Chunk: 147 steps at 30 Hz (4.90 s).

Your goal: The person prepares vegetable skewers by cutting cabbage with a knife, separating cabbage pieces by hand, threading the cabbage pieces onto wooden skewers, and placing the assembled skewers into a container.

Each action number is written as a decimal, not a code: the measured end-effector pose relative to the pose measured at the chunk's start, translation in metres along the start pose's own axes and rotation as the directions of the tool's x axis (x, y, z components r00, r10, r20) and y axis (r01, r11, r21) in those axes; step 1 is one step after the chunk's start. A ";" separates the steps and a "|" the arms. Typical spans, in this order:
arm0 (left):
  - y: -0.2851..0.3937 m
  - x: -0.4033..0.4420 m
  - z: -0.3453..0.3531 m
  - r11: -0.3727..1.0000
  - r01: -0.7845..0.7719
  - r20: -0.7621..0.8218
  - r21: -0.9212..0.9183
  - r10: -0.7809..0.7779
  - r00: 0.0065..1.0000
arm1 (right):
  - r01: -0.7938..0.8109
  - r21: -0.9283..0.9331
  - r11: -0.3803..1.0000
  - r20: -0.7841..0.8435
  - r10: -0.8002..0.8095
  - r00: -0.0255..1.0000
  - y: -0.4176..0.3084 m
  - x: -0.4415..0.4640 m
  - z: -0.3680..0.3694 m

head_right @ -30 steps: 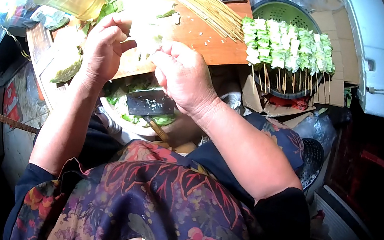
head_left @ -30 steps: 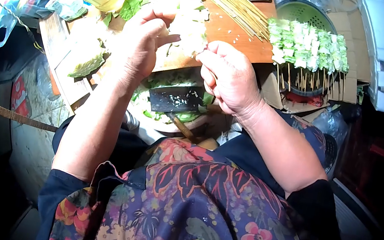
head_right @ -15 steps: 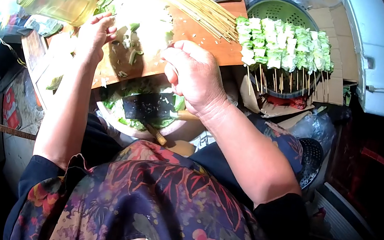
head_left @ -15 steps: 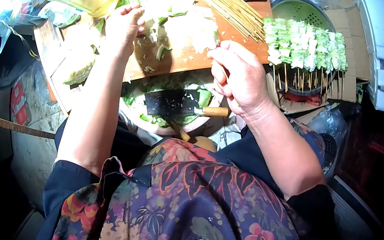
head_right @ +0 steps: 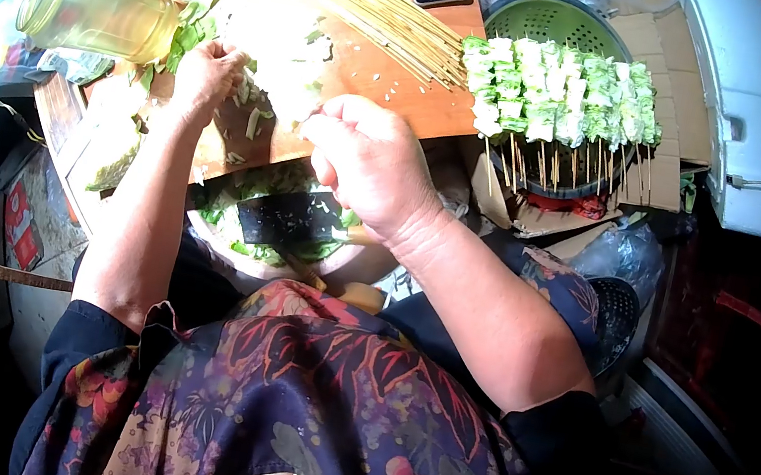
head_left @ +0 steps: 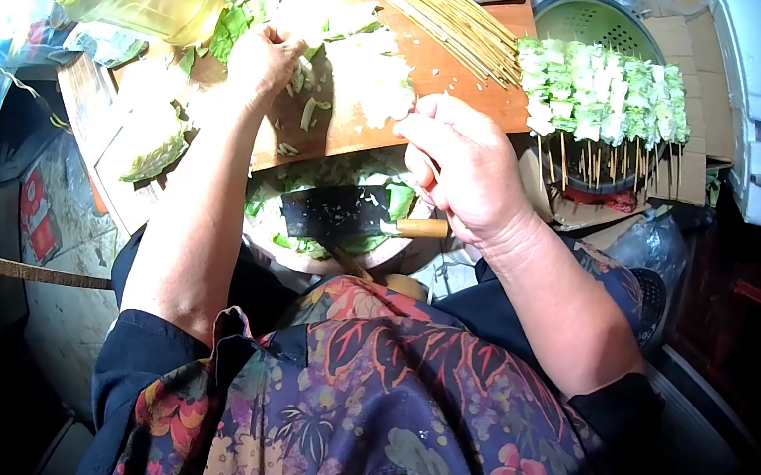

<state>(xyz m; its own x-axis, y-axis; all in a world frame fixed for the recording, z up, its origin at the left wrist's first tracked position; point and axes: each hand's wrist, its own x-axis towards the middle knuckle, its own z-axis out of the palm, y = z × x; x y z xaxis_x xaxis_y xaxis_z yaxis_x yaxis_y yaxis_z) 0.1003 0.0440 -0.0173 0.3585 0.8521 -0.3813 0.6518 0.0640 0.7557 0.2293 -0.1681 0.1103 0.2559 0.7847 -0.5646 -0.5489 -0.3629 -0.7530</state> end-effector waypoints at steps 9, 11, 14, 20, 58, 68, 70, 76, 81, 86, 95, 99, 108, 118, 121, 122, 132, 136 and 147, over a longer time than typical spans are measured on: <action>0.013 -0.024 -0.011 0.533 0.165 0.152 -0.830 -0.068 0.986 | -0.015 -0.113 0.993 0.036 0.019 0.999 0.011 0.000 0.005; 0.019 -0.028 -0.017 0.466 0.178 0.164 -0.867 -0.071 0.984 | -0.017 -0.148 0.989 0.048 0.024 0.999 0.011 0.000 0.008; 0.017 -0.031 -0.024 0.371 0.165 0.159 -0.914 -0.048 0.986 | 0.000 -0.217 0.976 0.048 0.011 0.999 0.010 -0.002 0.015; 0.011 -0.039 -0.032 0.325 0.056 0.081 -0.944 0.065 0.995 | 0.044 -0.227 0.973 0.078 -0.027 0.997 0.018 -0.003 0.021; 0.007 0.012 0.014 0.974 -0.185 -0.156 0.131 0.205 0.966 | 0.032 0.014 0.999 -0.060 -0.031 0.998 -0.001 0.000 -0.001; 0.022 0.016 0.013 0.998 0.039 -0.025 -0.059 -0.041 0.999 | 0.015 0.009 1.000 -0.069 -0.014 0.998 -0.003 0.006 -0.005; 0.017 0.018 0.011 0.965 0.100 0.037 -0.242 -0.094 0.995 | 0.038 0.022 0.999 -0.058 -0.037 0.998 -0.007 0.005 -0.006; 0.021 0.016 0.005 0.664 0.242 0.176 -0.707 -0.166 0.970 | 0.076 0.062 0.995 -0.079 -0.071 0.994 -0.014 -0.001 -0.009; 0.032 0.016 0.023 0.788 0.149 0.205 -0.598 -0.030 0.978 | 0.063 0.070 0.996 -0.068 -0.059 0.996 -0.017 -0.005 -0.008; 0.035 0.022 0.031 0.882 0.105 0.142 -0.459 -0.044 0.989 | 0.061 0.056 0.997 -0.069 -0.057 0.996 -0.017 -0.005 -0.009; 0.039 0.022 0.024 0.990 0.093 0.201 -0.110 -0.070 0.977 | 0.070 0.062 0.996 -0.055 -0.067 0.996 -0.017 -0.007 -0.007; 0.042 0.013 0.021 0.990 0.102 0.151 -0.096 -0.086 0.985 | 0.071 0.058 0.996 -0.046 -0.068 0.997 -0.017 -0.008 -0.007; 0.025 -0.002 0.010 0.597 0.234 0.178 -0.768 -0.153 0.972 | 0.086 0.048 0.995 -0.021 -0.085 0.996 -0.011 -0.007 -0.005; 0.036 -0.027 -0.016 0.285 0.154 0.172 -0.946 0.039 0.984 | 0.098 -0.198 0.975 0.073 -0.085 0.994 0.005 0.001 0.003; 0.042 -0.036 -0.018 0.397 0.053 0.076 -0.917 0.043 0.996 | 0.056 -0.248 0.967 0.054 -0.044 0.998 0.000 -0.005 0.012; 0.042 -0.038 -0.017 0.397 0.050 0.073 -0.917 0.042 0.996 | 0.057 -0.248 0.967 0.057 -0.044 0.997 0.002 -0.005 0.013; 0.050 -0.050 -0.016 0.507 -0.187 -0.135 -0.841 0.138 0.981 | 0.201 -0.282 0.938 0.119 -0.174 0.978 0.017 -0.002 0.022; 0.057 -0.056 -0.018 0.541 -0.229 -0.168 -0.809 0.160 0.973 | 0.201 -0.214 0.956 0.118 -0.179 0.977 0.021 0.000 0.021; 0.066 -0.062 -0.025 0.444 0.039 0.145 -0.895 0.208 0.967 | 0.231 -0.099 0.968 0.126 -0.218 0.968 0.014 -0.005 0.013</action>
<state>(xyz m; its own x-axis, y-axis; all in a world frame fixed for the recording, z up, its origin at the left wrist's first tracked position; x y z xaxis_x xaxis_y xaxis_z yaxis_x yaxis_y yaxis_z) 0.1039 0.0084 0.0692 0.5794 0.7620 -0.2891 -0.2945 0.5266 0.7975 0.2099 -0.1702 0.1073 0.2674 0.9018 -0.3395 -0.3933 -0.2195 -0.8928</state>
